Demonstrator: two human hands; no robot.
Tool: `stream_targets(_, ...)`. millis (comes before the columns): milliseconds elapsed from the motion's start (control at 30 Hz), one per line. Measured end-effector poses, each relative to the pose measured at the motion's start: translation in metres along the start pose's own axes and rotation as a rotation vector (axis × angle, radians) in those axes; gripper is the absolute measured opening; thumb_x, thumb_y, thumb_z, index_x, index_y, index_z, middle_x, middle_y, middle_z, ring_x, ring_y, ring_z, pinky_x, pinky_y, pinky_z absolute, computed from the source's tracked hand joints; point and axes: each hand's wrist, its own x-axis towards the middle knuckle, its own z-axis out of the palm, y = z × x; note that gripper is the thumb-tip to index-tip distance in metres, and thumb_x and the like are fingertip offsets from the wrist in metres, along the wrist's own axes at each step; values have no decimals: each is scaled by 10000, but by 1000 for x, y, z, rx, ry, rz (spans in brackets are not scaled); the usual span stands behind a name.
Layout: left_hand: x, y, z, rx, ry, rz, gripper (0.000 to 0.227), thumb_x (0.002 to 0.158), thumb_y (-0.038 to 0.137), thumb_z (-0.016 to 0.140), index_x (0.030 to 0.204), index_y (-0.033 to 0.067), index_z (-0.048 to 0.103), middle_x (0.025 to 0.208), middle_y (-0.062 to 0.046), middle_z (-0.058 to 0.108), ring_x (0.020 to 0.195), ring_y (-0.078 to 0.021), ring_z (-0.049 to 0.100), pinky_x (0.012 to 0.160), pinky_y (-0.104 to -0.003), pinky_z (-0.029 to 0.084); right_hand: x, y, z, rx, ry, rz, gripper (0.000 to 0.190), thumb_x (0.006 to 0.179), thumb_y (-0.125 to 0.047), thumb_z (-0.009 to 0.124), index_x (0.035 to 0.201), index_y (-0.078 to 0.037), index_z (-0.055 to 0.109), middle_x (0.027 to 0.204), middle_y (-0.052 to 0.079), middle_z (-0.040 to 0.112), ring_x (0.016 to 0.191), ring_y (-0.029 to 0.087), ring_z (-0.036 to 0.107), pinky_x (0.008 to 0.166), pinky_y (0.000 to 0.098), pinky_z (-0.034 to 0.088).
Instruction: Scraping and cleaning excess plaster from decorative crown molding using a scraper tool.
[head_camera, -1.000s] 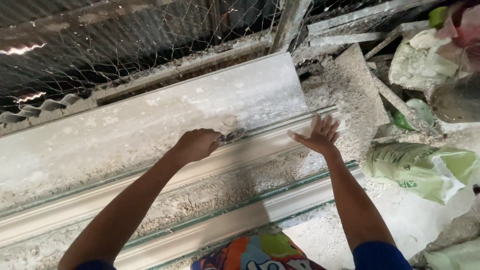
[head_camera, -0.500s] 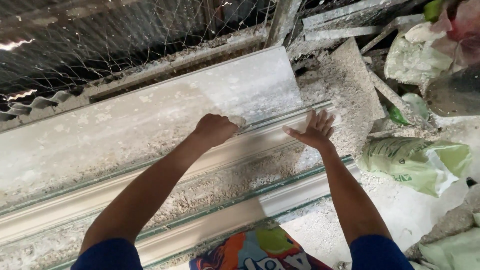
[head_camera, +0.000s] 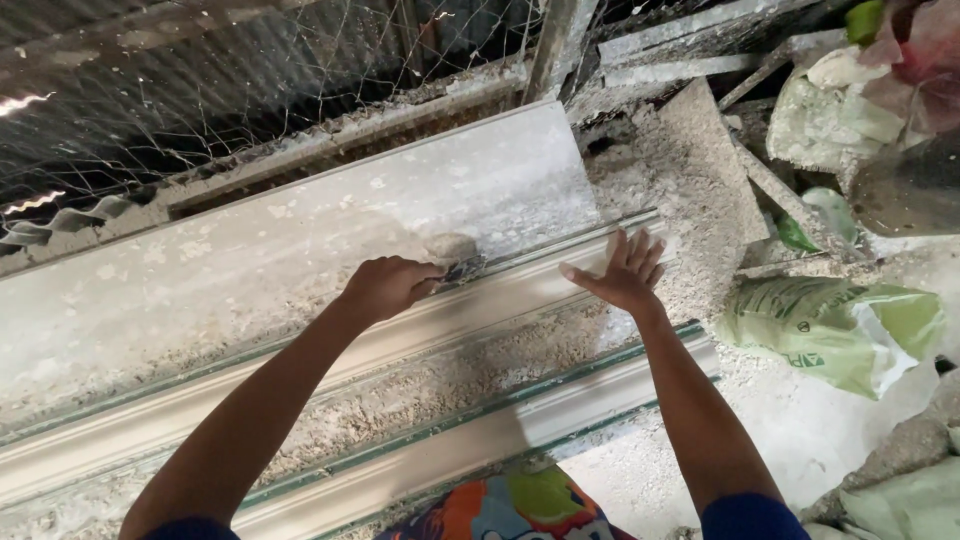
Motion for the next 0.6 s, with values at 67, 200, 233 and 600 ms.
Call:
stream_targets(67, 17, -1, 5, 99, 26, 23, 304, 1051, 418, 447, 1232, 302, 662, 1098, -80, 745, 1024, -405, 723, 909, -590, 583, 7, 2, 1, -3, -4, 2, 1429, 652, -1001, 528, 1652, -225, -135, 1686, 142, -266, 1531, 444, -236, 1274, 570, -71)
stream_targets(200, 59, 13, 24, 275, 20, 114, 281, 1010, 366, 465, 1133, 316, 712, 1061, -64, 773, 1003, -406, 735, 862, -575, 594, 0, 1, -4, -11, -39, -28, 1410, 674, -1010, 490, 1647, -219, -155, 1678, 159, -266, 1525, 469, -223, 1269, 588, -38)
stream_targets(233, 62, 8, 23, 280, 25, 112, 281, 1010, 366, 465, 1133, 316, 712, 1061, -64, 773, 1003, -406, 735, 862, -575, 594, 2, 0, -3, -8, -35, -34, 1410, 674, -1010, 490, 1647, -219, -155, 1678, 159, -266, 1525, 469, -223, 1269, 588, -38)
stream_targets(600, 0, 12, 16, 89, 60, 30, 346, 1063, 340, 420, 1371, 307, 575, 1143, -112, 725, 1000, -438, 725, 869, -604, 595, 12, 14, 9, 12, 35, -34, 1410, 655, -995, 526, 1653, -237, -119, 1691, 155, -240, 1529, 467, -215, 1268, 592, -61)
